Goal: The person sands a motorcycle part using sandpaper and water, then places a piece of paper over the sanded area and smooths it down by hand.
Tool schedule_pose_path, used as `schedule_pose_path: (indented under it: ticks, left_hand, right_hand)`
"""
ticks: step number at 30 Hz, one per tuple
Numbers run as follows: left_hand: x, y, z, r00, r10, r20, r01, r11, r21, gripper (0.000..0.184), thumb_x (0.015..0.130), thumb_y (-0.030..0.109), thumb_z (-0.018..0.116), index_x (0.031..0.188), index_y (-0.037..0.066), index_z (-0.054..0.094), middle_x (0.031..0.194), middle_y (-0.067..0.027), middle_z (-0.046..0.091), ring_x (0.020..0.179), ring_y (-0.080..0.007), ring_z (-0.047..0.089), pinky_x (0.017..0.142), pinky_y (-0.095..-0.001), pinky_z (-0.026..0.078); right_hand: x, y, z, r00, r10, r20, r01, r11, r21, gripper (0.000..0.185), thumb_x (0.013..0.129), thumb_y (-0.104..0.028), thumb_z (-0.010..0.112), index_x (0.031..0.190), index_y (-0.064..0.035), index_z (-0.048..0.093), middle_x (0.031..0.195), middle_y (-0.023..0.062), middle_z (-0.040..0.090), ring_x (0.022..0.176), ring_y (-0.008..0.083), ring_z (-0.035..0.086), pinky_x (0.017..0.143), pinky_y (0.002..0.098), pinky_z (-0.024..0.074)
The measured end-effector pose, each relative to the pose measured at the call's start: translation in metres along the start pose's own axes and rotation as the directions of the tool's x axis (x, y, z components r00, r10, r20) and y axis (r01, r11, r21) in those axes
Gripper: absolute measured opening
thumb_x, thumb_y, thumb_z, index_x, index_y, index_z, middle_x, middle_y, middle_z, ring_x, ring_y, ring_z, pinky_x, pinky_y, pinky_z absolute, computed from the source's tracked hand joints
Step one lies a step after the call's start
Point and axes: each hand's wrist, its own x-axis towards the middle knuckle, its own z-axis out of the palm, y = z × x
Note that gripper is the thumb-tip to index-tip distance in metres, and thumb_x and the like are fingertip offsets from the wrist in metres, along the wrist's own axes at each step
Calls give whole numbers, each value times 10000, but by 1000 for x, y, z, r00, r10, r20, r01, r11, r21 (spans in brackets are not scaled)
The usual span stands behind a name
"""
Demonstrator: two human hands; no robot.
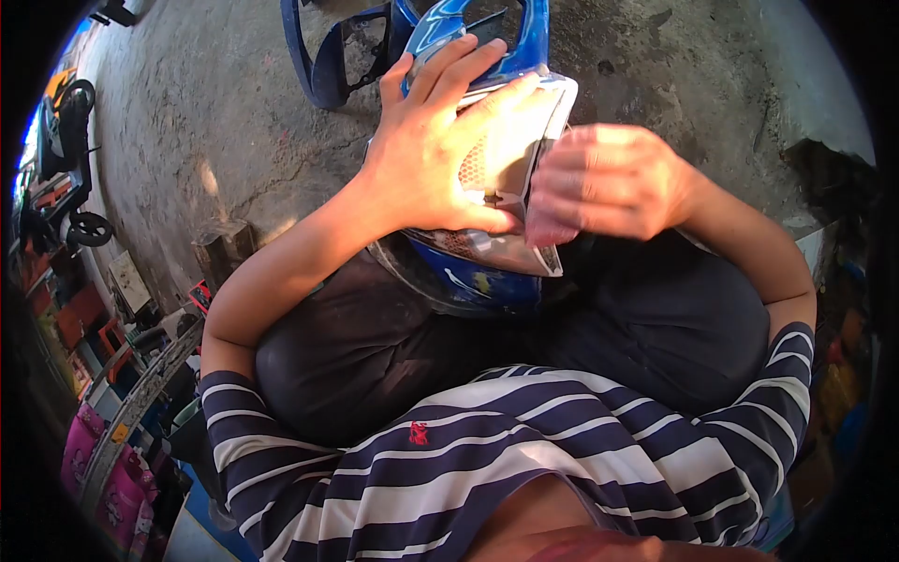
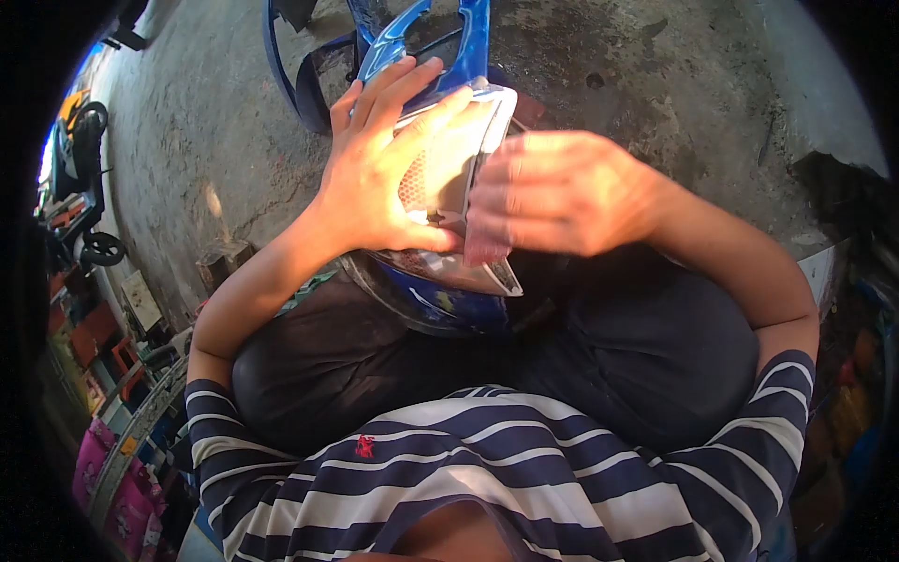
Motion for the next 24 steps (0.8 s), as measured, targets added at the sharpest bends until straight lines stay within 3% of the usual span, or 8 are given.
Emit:
schedule_pose_path:
  ticks: [3, 4, 7, 8, 11, 16, 19, 24]
  left_hand:
    - [-1, 0, 2, 999, 13, -35, -13, 1000, -26, 1272, 452, 717, 952, 1590, 291, 576, 1709, -84, 407, 1606, -315, 327, 1226, -663, 192]
    - [-1, 0, 2, 1000, 8, -29, -9, 1000, -27, 1268, 455, 714, 956, 1589, 292, 577, 1712, -81, 403, 1612, -313, 316, 1228, -663, 188]
    - [-1, -1, 1, 1000, 4, 1, -4, 1000, -20, 1264, 466, 735, 944, 1592, 294, 575, 1715, -79, 402, 1618, -312, 305, 1228, -664, 187]
    - [-1, -1, 1, 1000, 6, -7, -6, 1000, -26, 1273, 458, 736, 945, 1595, 301, 572, 1718, -76, 400, 1619, -310, 306, 1228, -664, 187]
    - [-1, -1, 1, 1000, 9, -27, -10, 999, -37, 1287, 448, 731, 950, 1600, 305, 568, 1718, -75, 399, 1616, -313, 313, 1229, -663, 187]
    - [0, -1, -1, 1000, 6, 0, -6, 1000, -24, 1272, 465, 719, 946, 1604, 299, 566, 1719, -78, 396, 1620, -316, 299, 1231, -664, 186]
    - [-2, -1, 0, 1000, 14, 5, -14, 1000, -3, 1260, 502, 748, 927, 1604, 251, 572, 1734, -98, 387, 1623, -347, 303, 1236, -671, 204]
    - [0, -2, -2, 1000, 12, 17, -12, 1000, -1, 1257, 505, 748, 926, 1602, 243, 574, 1736, -93, 384, 1628, -344, 295, 1236, -674, 203]
  right_hand:
    - [-4, 27, -17, 988, 149, -52, -155, 975, -156, 399, 744, -167, 829, 1103, -8, 762, 1126, 134, 760, 1027, 302, 757, 883, 422, 640]
    - [-5, 27, -13, 988, 132, -78, -144, 972, -186, 419, 717, -161, 865, 1093, -6, 763, 1104, 127, 755, 1012, 308, 759, 873, 418, 637]
    - [3, -5, -2, 1000, -10, 28, 10, 1000, -22, 365, 787, -141, 884, 1103, 11, 784, 1088, 122, 771, 992, 295, 767, 830, 420, 646]
    - [1, -7, 6, 998, -61, 0, 61, 998, 3, 345, 813, -150, 843, 1105, 23, 780, 1084, 135, 767, 984, 301, 766, 860, 437, 651]
    - [-5, 17, -11, 998, 56, -2, -56, 991, -123, 308, 832, -173, 752, 1088, -4, 767, 1102, 99, 743, 1052, 262, 745, 960, 426, 635]
    - [-5, -9, 6, 1000, -1, -18, 0, 999, -41, 410, 790, -204, 775, 1142, 6, 749, 1109, 102, 740, 1033, 289, 745, 934, 449, 631]
    - [1, 12, -13, 998, 66, -8, -66, 996, -55, 371, 778, -152, 796, 1088, 49, 763, 1080, 163, 767, 965, 312, 763, 872, 469, 656]
    - [-1, -7, -2, 999, 27, 23, -25, 997, -80, 330, 821, -168, 766, 1105, -1, 750, 1090, 108, 743, 1030, 274, 746, 913, 435, 631]
